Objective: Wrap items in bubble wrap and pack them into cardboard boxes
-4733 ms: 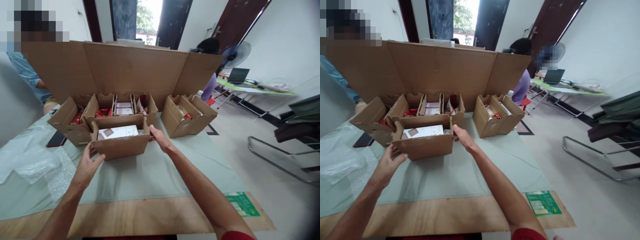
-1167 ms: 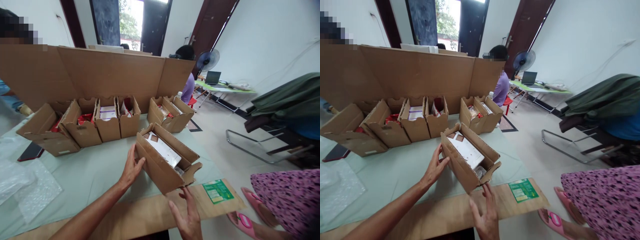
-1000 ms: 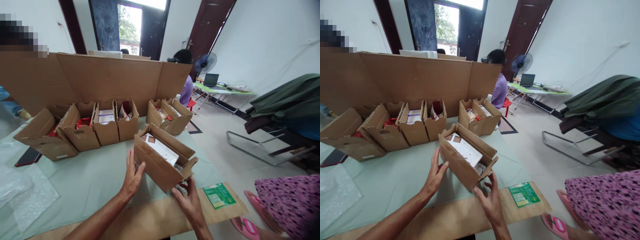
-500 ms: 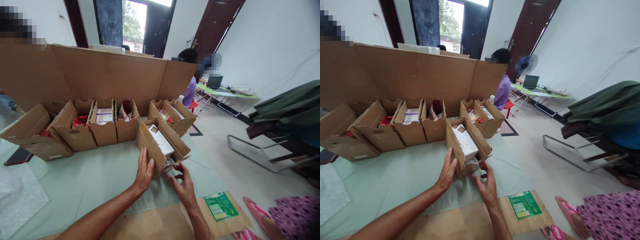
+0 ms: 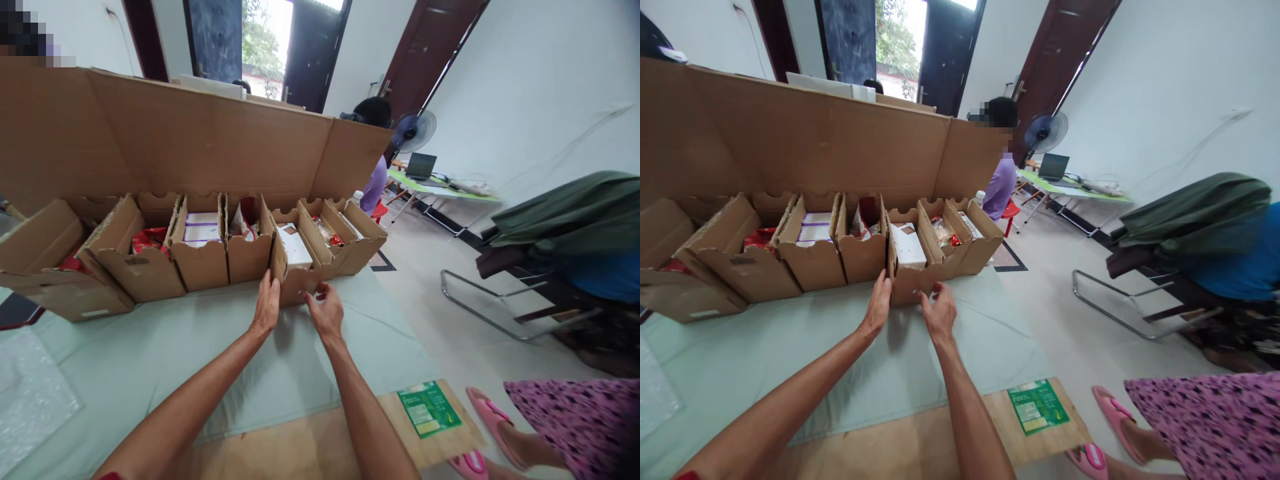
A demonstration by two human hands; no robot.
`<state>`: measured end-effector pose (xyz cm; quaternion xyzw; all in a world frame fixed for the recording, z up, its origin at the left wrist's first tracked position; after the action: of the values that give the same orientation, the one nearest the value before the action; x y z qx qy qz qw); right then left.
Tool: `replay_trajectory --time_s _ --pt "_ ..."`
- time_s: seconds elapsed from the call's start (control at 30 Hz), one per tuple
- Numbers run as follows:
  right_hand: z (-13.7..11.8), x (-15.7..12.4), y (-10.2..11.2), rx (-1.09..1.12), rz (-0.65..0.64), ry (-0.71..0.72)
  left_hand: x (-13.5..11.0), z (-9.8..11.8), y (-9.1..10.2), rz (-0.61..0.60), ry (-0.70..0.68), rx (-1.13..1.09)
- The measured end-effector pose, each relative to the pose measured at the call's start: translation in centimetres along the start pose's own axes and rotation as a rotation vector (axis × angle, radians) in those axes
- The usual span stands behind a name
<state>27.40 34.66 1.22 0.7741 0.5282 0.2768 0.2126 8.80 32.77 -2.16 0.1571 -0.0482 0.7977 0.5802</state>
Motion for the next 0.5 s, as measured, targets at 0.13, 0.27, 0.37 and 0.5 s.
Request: replay_trajectory --time_s 0.13,0.27,0.37,0.5 --pt "-1.2 2.1 -2.1 -0.006 0.021 -0.016 -2.5 -1.1 1.6 -0.015 0.009 0.059" --pt "-2.7 -0.2 -3.5 0.017 -0.104 0.114 -5.8 -1.5 2.7 -0.057 -0.022 0.104" --pt "-4.0 -1.7 -4.4 0.026 -0.198 0.229 -6.6 -1.6 2.9 -0.069 -0.053 0.123" --pt "-4.8 -1.0 -4.1 0.017 -0.195 0.258 -6.3 -1.5 2.7 -0.069 -0.084 0.135"
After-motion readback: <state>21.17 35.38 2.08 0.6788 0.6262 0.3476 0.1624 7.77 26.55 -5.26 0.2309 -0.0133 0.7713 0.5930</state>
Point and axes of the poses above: each hand's wrist, its own x-axis towards the middle knuckle, its own y-axis out of the back of the hand, z = x × y, the point moved 6 cm from there along x, towards the middle knuckle, and after that the axes turned 11 degrees about -y, right-handed, at the moved point
